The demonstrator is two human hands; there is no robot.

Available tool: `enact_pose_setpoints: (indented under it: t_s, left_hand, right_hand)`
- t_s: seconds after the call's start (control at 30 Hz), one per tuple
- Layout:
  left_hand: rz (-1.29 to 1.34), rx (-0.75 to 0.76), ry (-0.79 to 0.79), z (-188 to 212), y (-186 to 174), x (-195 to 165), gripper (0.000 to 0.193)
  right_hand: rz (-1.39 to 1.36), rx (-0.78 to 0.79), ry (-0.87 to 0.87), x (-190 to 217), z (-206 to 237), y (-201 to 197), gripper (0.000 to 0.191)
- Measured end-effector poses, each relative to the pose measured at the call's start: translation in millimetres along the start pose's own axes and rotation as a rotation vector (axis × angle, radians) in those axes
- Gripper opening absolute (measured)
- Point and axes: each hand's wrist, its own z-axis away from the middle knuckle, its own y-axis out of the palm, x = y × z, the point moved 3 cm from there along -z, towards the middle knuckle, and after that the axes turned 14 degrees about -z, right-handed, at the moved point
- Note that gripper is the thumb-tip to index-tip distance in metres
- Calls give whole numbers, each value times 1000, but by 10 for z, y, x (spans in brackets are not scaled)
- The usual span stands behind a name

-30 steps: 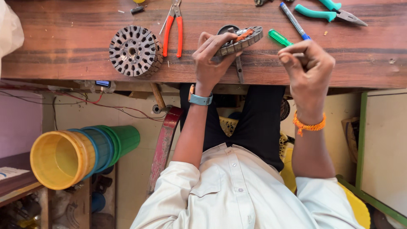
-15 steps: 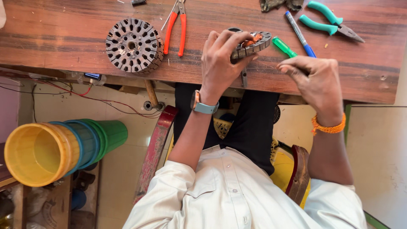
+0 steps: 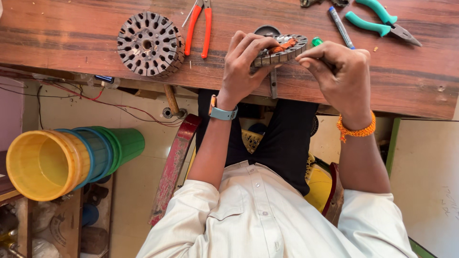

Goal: The person works on a motor stator clamped to a workbench, inserting and adjusting copper wire into the stator slots using fingers and a green-handled screwdriver. The person repeatedly rotates the stator and uses the screwdriver to push and align the wire within the slots.

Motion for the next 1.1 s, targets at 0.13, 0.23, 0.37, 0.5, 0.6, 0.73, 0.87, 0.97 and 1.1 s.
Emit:
enact_pose_setpoints:
  t_s: [0.13,0.23,0.37,0.5,0.6,0.73,0.87,0.97,1.1]
  left_hand:
    - [25,15,18,-23,-9,12,48]
    - [26,-1,29,-22,-1,5,49]
    - [26,-5,39,13,19,6,51]
    - [32,-28,34,41,66,8,53]
    - [20,-41,21,57,92,-10,53]
    - [22,-17,34,55,43,-21,50]
    - [44,21,34,3,-41,-50,42]
    - [78,-16,64,-72,-112,-99,48]
    - [347,183,-320,-302,-20,54,40]
  right_hand:
    - [8,2,-20,45,-93,100,7]
    - [34,-9,-34,41,-125,89,10]
    - [27,11,-54,-28,-220,28,3]
    - [59,47,-88,-123,-384,0,5]
    - [101,93,-118,-199,-494,26,5]
    - [159,150,-176,-263,-610,13,3]
    - [219,172,-311,-311,-801,5,1]
    - [317,217,-358,-330,-897,29,8]
    - [407,150,-386,-289,-876,62,11]
